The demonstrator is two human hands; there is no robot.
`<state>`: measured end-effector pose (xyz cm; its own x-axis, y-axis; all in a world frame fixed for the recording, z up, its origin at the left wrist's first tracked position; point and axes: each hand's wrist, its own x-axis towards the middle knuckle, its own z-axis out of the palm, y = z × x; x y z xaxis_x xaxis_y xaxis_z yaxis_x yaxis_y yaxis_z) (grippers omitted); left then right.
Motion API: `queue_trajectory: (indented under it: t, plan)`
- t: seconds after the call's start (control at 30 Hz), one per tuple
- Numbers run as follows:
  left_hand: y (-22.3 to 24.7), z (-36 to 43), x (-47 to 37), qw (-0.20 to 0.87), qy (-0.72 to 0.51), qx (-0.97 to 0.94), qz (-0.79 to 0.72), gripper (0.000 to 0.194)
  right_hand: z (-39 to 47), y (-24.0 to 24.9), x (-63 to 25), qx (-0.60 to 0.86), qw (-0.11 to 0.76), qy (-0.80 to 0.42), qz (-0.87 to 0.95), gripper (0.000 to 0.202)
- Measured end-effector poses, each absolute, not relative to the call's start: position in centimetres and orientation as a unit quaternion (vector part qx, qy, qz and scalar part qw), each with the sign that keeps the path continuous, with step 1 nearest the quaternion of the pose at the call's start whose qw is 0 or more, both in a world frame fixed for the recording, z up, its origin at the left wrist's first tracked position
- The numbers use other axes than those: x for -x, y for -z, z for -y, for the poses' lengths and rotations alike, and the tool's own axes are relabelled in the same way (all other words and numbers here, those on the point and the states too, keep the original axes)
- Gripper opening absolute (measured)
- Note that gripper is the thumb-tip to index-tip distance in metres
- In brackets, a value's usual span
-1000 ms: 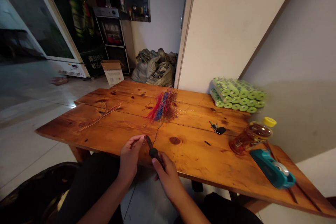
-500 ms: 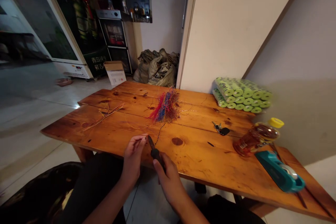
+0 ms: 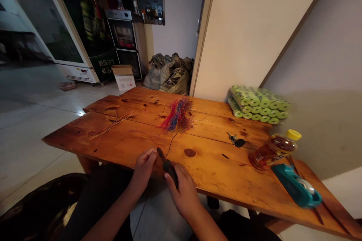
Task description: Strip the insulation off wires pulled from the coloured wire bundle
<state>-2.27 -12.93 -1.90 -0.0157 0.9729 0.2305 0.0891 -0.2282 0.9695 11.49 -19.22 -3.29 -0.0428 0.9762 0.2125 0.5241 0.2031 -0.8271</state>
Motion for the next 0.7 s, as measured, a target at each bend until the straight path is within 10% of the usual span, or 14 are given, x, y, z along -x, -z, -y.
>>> queue_trajectory:
  t: [0.37, 0.7]
  plan:
    - [2.1, 13.8, 1.2, 0.516, -0.585, -0.437, -0.448, 0.029, 18.8, 2.7, -11.9, 0.586, 0.427, -0.292, 0.624, 0.035]
    - [2.2, 12.8, 2.1, 0.576, -0.575, -0.421, -0.400, 0.031, 18.8, 2.0, -11.5, 0.494, 0.444, -0.591, 0.457, 0.036]
